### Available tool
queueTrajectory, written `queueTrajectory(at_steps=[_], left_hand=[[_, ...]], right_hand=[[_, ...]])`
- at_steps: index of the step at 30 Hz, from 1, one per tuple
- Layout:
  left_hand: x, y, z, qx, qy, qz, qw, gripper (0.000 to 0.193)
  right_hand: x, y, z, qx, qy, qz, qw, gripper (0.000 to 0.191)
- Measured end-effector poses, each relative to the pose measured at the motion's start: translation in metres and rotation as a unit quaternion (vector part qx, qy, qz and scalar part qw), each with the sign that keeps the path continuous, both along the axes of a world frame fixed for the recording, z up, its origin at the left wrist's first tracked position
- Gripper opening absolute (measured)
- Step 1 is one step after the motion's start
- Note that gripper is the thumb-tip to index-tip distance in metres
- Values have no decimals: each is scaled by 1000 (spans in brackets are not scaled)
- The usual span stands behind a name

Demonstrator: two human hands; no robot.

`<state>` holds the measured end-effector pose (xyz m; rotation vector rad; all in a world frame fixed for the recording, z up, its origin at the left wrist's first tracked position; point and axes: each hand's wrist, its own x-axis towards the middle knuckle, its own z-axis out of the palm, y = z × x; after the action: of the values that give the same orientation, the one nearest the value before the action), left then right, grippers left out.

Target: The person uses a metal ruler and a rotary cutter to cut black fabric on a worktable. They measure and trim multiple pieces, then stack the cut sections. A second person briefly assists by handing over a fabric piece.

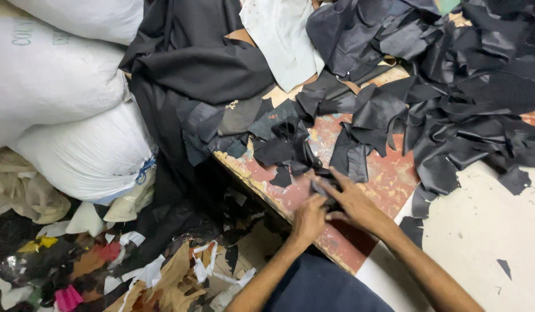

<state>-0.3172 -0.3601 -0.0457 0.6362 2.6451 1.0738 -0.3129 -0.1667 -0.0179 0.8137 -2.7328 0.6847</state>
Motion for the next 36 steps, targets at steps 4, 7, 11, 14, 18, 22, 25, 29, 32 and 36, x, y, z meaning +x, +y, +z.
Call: queueTrajectory(at_steps=[4,7,11,14,18,22,25,29,32,36], left_hand=[[-5,-40,8,171,14,-306,937,53],[-39,-83,21,159,-159,-141,964,29],[-134,-112,29,107,224,161,955,40],[-205,-112,30,-25,357,151,922,50],[-256,-103,37,-68,401,47,912,44],[-276,-96,64,192,72,62,977,20],[-270,-101,91,302,-9,195,933,27],[-258,-108,129,593,-41,67,801,27],[-237,-116,148,627,-61,44,775,27],[-215,-124,172,666,-84,45,740,27]], right_hand=[[13,13,4,99,-253,41,961,47],[21,56,31,29,-297,175,938,65],[0,94,72,-72,-328,-48,941,56],[-26,84,80,-265,-99,-256,924,42],[-46,48,57,72,-59,-133,987,59],[-55,44,39,242,-190,-164,937,39],[-74,51,43,67,-155,-253,953,31],[-113,37,59,-141,-102,-229,958,36],[-133,11,69,-271,-42,-181,944,55],[-142,-11,78,-270,-42,-119,955,60]])
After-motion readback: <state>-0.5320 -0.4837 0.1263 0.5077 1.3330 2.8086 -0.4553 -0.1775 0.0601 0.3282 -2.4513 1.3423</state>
